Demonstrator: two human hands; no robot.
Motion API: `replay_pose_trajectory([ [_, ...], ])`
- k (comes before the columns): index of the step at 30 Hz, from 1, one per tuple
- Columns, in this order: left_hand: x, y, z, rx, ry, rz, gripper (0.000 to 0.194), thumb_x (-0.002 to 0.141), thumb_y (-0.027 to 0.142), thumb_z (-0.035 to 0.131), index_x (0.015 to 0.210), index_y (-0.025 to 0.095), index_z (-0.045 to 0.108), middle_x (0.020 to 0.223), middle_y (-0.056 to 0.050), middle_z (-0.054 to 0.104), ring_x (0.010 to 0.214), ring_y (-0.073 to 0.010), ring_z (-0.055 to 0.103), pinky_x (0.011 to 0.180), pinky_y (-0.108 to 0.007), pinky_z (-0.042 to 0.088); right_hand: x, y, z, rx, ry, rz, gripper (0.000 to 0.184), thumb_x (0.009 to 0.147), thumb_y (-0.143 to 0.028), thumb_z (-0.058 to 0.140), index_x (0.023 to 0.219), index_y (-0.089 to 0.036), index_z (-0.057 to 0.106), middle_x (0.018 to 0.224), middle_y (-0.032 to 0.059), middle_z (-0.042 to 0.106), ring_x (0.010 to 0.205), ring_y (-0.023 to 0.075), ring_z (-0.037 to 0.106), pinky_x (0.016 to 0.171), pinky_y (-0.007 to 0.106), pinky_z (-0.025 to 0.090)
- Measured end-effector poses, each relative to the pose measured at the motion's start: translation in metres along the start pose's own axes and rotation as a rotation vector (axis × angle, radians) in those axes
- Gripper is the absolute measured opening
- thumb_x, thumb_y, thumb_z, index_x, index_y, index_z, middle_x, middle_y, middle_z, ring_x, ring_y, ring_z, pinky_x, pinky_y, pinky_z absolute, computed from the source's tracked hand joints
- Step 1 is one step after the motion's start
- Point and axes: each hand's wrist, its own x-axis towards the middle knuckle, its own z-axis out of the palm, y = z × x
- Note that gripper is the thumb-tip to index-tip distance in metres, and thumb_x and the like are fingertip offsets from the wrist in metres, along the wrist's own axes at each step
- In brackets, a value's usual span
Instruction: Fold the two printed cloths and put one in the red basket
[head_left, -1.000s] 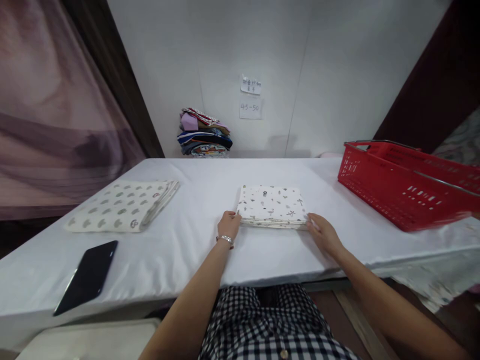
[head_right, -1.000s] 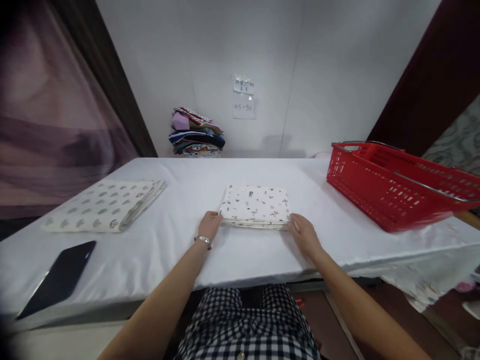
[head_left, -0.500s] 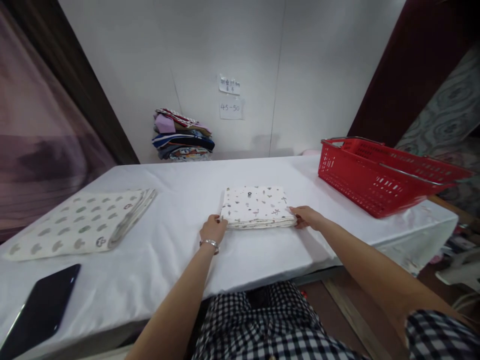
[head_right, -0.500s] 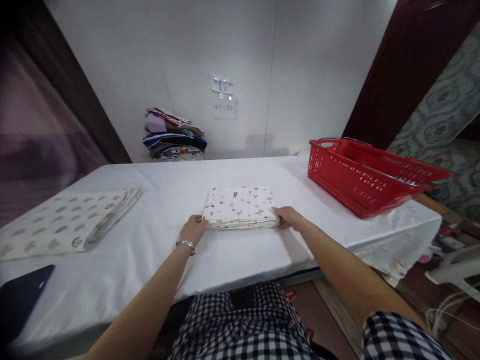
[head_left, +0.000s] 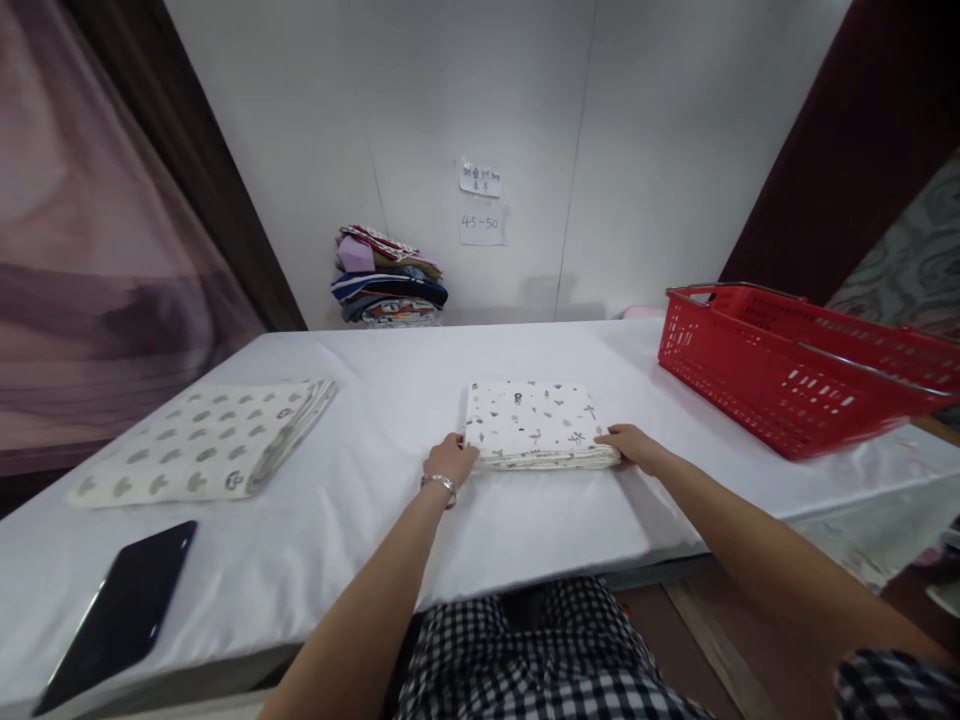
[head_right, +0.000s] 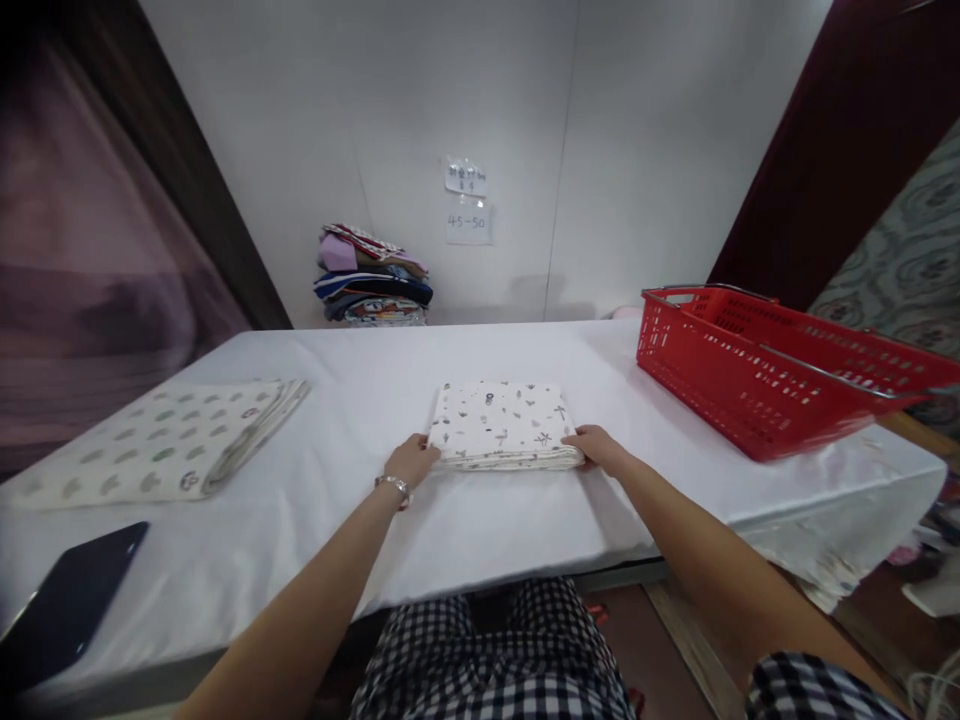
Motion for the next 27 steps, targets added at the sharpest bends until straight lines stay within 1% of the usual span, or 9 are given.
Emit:
replay_pose_trajectory([
  [5, 0.006, -0.003, -0.001, -0.043, -0.046, -0.012, 0.032, 0.06, 0.031, 0.059, 0.091, 0.022, 0.059, 0.096, -0.008, 0.067, 0.09, -0.0261, 0.06, 0.073, -0.032, 0.041, 0.003, -0.001, -0.004, -0.105, -0.06, 0.026, 0.028, 0.064, -0.038, 0.068, 0.073, -0.015, 0.056, 0.058, 0.0002, 0.058, 0.051, 0.0123, 0.053, 0.043, 0.024, 0.046],
  [9, 0.009, -0.003, 0.0, -0.06, -0.036, -0.027, 0.033, 0.059, 0.029, 0.059, 0.092, 0.022, 0.058, 0.092, -0.007, 0.067, 0.087, -0.025, 0.061, 0.071, -0.031, 0.042, 0.01, -0.011, -0.004, -0.175, 0.016, 0.009, 0.035, 0.068, -0.041, 0.064, 0.089, -0.014, 0.059, 0.076, 0.0067, 0.064, 0.059, 0.0156, 0.058, 0.047, 0.025, 0.046],
  [11, 0.008, -0.002, 0.0, -0.068, -0.027, -0.033, 0.034, 0.06, 0.027, 0.059, 0.093, 0.022, 0.058, 0.092, -0.007, 0.067, 0.086, -0.0243, 0.061, 0.071, -0.03, 0.042, 0.015, -0.011, -0.003, -0.241, 0.075, -0.056, 0.042, 0.069, -0.039, 0.064, 0.101, -0.013, 0.057, 0.089, 0.0094, 0.064, 0.068, 0.0177, 0.06, 0.053, 0.025, 0.046],
  [14, 0.005, -0.003, 0.0, -0.079, -0.024, -0.03, 0.035, 0.061, 0.025, 0.059, 0.096, 0.02, 0.057, 0.091, -0.007, 0.067, 0.084, -0.0233, 0.061, 0.07, -0.029, 0.042, 0.023, -0.005, -0.002, -0.387, 0.112, -0.208, 0.043, 0.071, -0.035, 0.06, 0.107, -0.012, 0.057, 0.093, 0.0095, 0.064, 0.079, 0.0192, 0.06, 0.065, 0.026, 0.045],
  [17, 0.003, -0.007, -0.001, -0.092, -0.031, -0.015, 0.037, 0.064, 0.023, 0.058, 0.101, 0.019, 0.055, 0.09, -0.006, 0.067, 0.082, -0.021, 0.061, 0.07, -0.028, 0.042, 0.026, -0.003, -0.002, -0.614, 0.152, -0.281, 0.048, 0.073, -0.036, 0.057, 0.114, -0.011, 0.054, 0.096, 0.0116, 0.064, 0.087, 0.0228, 0.059, 0.074, 0.03, 0.043],
  [19, 0.002, -0.01, -0.001, -0.098, -0.032, -0.009, 0.038, 0.066, 0.023, 0.057, 0.103, 0.019, 0.053, 0.092, -0.005, 0.066, 0.083, -0.02, 0.061, 0.071, -0.027, 0.042, 0.023, -0.009, 0.002, -0.768, 0.225, -0.376, 0.053, 0.073, -0.035, 0.057, 0.12, -0.012, 0.05, 0.108, 0.0154, 0.06, 0.099, 0.0272, 0.055, 0.081, 0.034, 0.041],
  [22, 0.002, -0.014, 0.002, -0.117, -0.008, 0.001, 0.038, 0.068, 0.023, 0.056, 0.106, 0.019, 0.053, 0.094, -0.005, 0.065, 0.086, -0.0198, 0.06, 0.074, -0.028, 0.041, 0.01, -0.032, 0.028, -0.846, 0.218, -0.68, 0.054, 0.078, -0.035, 0.054, 0.127, -0.015, 0.045, 0.128, 0.0156, 0.047, 0.118, 0.0286, 0.041, 0.094, 0.039, 0.034],
  [25, 0.0, -0.018, 0.007, -0.145, 0.016, 0.013, 0.036, 0.069, 0.024, 0.056, 0.105, 0.02, 0.053, 0.092, -0.004, 0.066, 0.085, -0.0194, 0.06, 0.074, -0.027, 0.041, -0.005, -0.065, 0.074, -0.797, -0.016, -0.958, 0.054, 0.083, -0.042, 0.047, 0.13, -0.018, 0.041, 0.136, 0.0112, 0.039, 0.127, 0.0249, 0.032, 0.101, 0.039, 0.028],
  [27, -0.002, -0.019, 0.009, -0.16, 0.023, 0.013, 0.036, 0.07, 0.023, 0.056, 0.105, 0.02, 0.053, 0.09, -0.004, 0.066, 0.084, -0.0188, 0.06, 0.073, -0.027, 0.041, -0.011, -0.086, 0.108, -0.768, -0.11, -1.089, 0.053, 0.085, -0.043, 0.043, 0.132, -0.019, 0.038, 0.14, 0.0106, 0.033, 0.131, 0.024, 0.024, 0.103, 0.041, 0.024],
])
